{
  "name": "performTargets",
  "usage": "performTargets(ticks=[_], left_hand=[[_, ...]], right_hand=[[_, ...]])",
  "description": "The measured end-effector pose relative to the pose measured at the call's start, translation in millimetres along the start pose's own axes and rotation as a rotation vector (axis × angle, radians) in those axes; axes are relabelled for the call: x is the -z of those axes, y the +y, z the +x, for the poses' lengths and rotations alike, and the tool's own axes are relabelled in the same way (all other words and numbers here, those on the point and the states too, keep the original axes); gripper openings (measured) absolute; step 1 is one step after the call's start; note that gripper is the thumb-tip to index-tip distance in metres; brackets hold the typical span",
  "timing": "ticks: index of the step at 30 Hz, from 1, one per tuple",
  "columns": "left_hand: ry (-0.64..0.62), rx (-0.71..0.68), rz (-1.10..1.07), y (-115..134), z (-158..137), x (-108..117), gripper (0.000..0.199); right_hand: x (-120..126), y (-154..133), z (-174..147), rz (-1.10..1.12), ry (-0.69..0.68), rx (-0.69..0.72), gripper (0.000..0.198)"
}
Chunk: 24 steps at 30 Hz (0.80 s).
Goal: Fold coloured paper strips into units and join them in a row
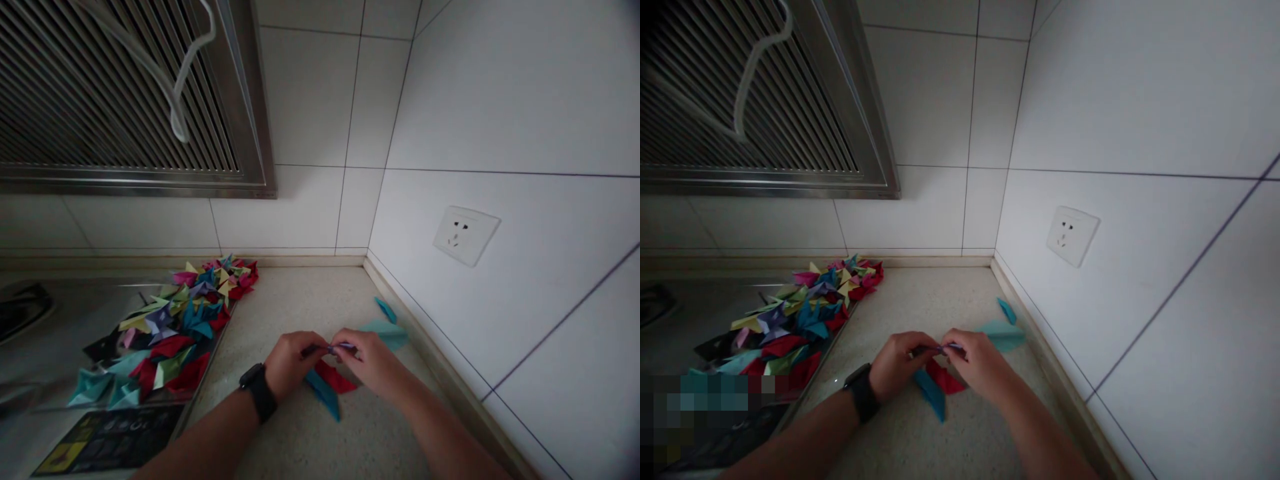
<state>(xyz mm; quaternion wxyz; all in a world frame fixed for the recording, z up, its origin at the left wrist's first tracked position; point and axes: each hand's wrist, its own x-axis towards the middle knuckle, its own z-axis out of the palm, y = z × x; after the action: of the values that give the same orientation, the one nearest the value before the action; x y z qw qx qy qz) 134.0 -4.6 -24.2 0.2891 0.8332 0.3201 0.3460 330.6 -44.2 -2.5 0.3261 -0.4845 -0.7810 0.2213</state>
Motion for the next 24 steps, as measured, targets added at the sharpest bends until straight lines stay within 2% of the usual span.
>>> performTargets(ticks=[9, 13, 18, 21, 24], left_hand=[[-0.034, 0.062, -0.179, 11, 1, -2, 0.02], [-0.05, 0.229, -0.349, 11, -1, -9, 0.026], [0.047, 0.336, -0.542, 8, -1, -11, 0.034], [0.057, 0.323, -0.595, 8, 0, -12, 0.031], [0.096, 0.369, -0.54, 12, -2, -13, 0.032]], right_hand=[[-1, 12, -7, 0.189, -0.04, -0.087, 0.019], [-3, 12, -12, 0.279, 0.033, -0.148, 0.02], [-10, 0, -11, 0.467, 0.131, -0.155, 0.021], [-12, -3, -10, 0.452, 0.143, -0.162, 0.023], [-13, 0, -11, 0.42, 0.103, -0.178, 0.025]])
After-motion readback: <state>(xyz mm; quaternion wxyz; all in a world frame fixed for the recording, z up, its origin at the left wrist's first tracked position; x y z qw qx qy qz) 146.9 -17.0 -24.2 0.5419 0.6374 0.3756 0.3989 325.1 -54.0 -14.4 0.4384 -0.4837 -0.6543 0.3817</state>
